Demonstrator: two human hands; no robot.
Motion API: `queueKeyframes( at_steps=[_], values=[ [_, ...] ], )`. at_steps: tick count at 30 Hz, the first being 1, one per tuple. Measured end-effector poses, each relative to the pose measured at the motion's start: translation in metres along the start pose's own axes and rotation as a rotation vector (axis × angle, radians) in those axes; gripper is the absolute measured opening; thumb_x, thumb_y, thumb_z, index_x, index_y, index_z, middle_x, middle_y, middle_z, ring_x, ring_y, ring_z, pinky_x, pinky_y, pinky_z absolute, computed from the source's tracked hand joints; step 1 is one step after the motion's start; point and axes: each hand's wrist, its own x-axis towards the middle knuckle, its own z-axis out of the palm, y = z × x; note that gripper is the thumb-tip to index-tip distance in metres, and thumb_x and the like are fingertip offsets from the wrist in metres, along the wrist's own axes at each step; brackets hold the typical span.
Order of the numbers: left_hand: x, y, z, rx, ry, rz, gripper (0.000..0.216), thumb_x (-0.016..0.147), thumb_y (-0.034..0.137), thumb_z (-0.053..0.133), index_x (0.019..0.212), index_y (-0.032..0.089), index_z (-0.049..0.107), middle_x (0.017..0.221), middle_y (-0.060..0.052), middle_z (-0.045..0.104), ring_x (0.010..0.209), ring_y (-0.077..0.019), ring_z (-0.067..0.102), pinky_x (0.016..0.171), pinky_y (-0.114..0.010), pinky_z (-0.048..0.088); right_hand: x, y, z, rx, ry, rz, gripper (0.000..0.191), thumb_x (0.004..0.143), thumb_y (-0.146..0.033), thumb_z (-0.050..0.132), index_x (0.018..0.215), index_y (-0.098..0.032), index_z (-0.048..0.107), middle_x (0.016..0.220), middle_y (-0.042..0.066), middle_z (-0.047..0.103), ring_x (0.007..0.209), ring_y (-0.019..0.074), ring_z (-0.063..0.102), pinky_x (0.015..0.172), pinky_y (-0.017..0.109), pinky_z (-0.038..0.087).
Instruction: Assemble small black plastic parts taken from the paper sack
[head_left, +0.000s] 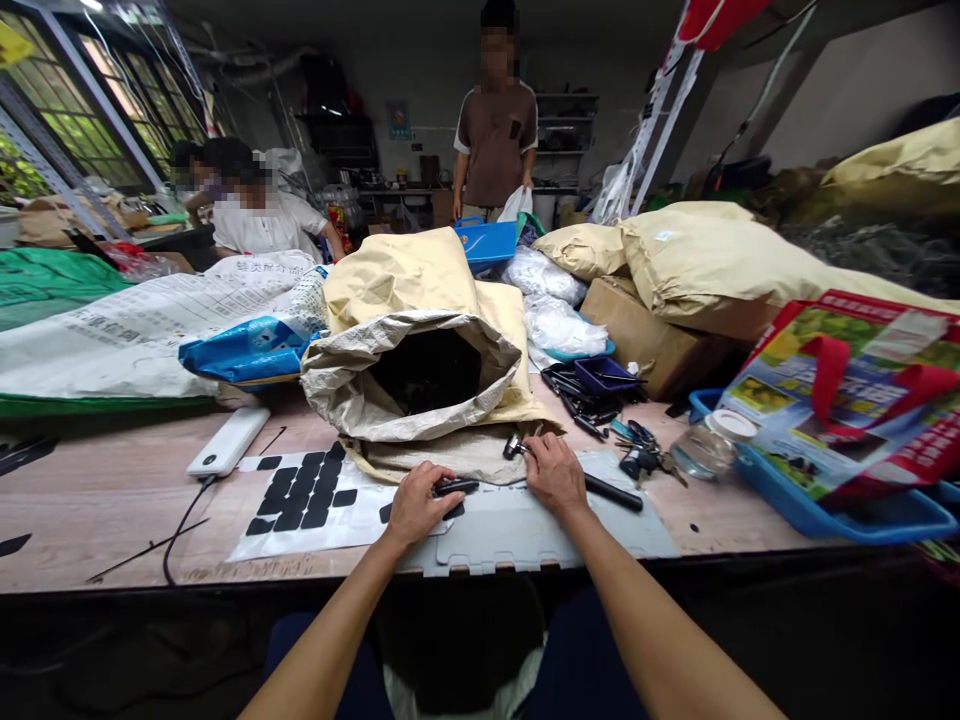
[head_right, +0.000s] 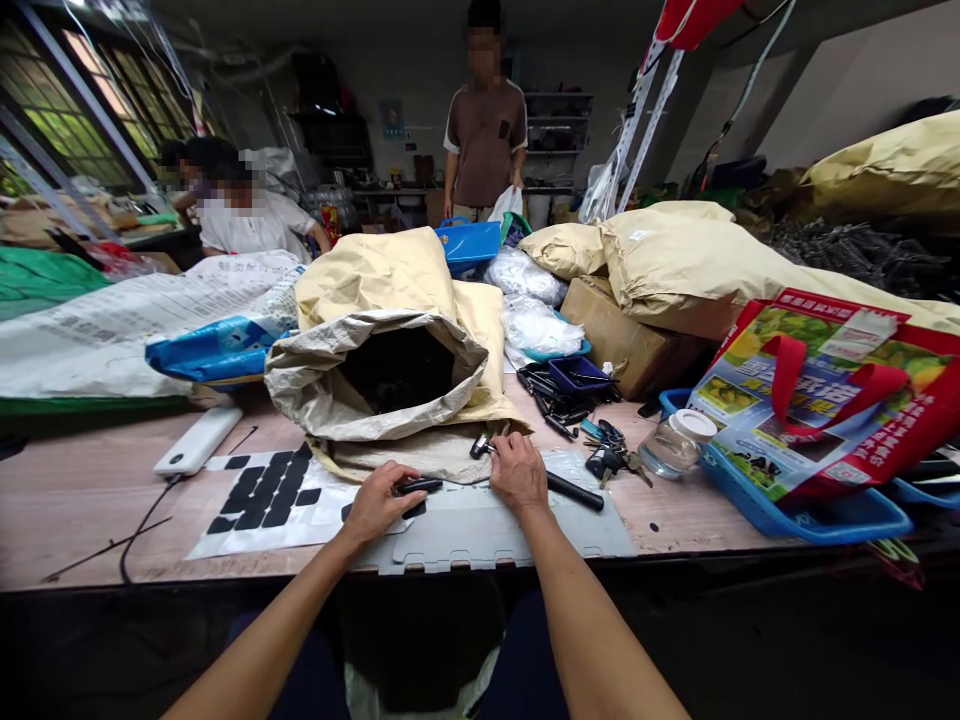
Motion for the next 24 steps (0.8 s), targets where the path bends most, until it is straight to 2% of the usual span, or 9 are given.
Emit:
queueKeyframes(
  at_steps=[8,12,15,17,20,24],
  values=[
    [0.001,-0.001,0.002,0.011,-0.008,0.001,0.019,0.08,0.035,0.076,0.096,0.024,0.073,0.091,-0.002,0.067,0.088,-0.0204,0.06,0.079,-0.031,0.043,0.0,0.005,0.003,0.009,-0.001,-0.024,0.022,0.093,-0.023,0.055,0.112,-0.022,0.067,0.1,0.007,0.059,0.096,0.0216,0.049,0.086,0.032,0.037],
    [0.002,-0.002,0.001,-0.004,-0.018,-0.025,0.018,0.079,0.034,0.076,0.093,0.023,0.072,0.091,-0.003,0.067,0.089,-0.0207,0.059,0.079,-0.031,0.043,0.004,0.002,-0.006,0.033,-0.007,-0.042,0.022,0.094,-0.021,0.052,0.11,-0.022,0.068,0.097,0.007,0.06,0.094,0.0214,0.051,0.085,0.031,0.039],
    [0.003,-0.003,0.001,-0.029,-0.032,-0.047,0.018,0.078,0.033,0.077,0.091,0.022,0.072,0.09,-0.002,0.067,0.088,-0.0204,0.059,0.081,-0.031,0.043,0.004,-0.018,-0.018,0.134,0.082,-0.002,0.025,0.098,-0.025,0.047,0.113,-0.023,0.068,0.099,0.007,0.061,0.095,0.0212,0.054,0.087,0.031,0.042],
    [0.004,-0.004,0.002,-0.043,-0.035,-0.052,0.018,0.077,0.032,0.077,0.091,0.022,0.072,0.09,-0.002,0.067,0.088,-0.0202,0.059,0.082,-0.031,0.043,0.001,-0.038,-0.026,0.297,0.097,-0.008,0.029,0.101,-0.027,0.044,0.119,-0.023,0.066,0.102,0.007,0.062,0.098,0.0198,0.057,0.09,0.03,0.044],
    [0.005,-0.005,0.002,-0.054,-0.034,-0.052,0.018,0.077,0.031,0.078,0.092,0.023,0.073,0.09,-0.001,0.066,0.089,-0.0199,0.059,0.084,-0.032,0.043,-0.008,-0.069,-0.032,0.472,0.016,-0.079,0.031,0.103,-0.029,0.041,0.12,-0.023,0.066,0.099,0.006,0.063,0.095,0.0182,0.06,0.09,0.028,0.047],
    [0.004,-0.005,0.002,-0.06,-0.026,-0.05,0.018,0.077,0.032,0.08,0.091,0.023,0.074,0.088,-0.001,0.065,0.087,-0.0193,0.058,0.081,-0.03,0.042,-0.021,-0.096,-0.036,0.504,-0.057,-0.113,0.032,0.103,-0.03,0.041,0.12,-0.024,0.067,0.097,0.006,0.063,0.091,0.0183,0.061,0.087,0.029,0.048]
  ],
)
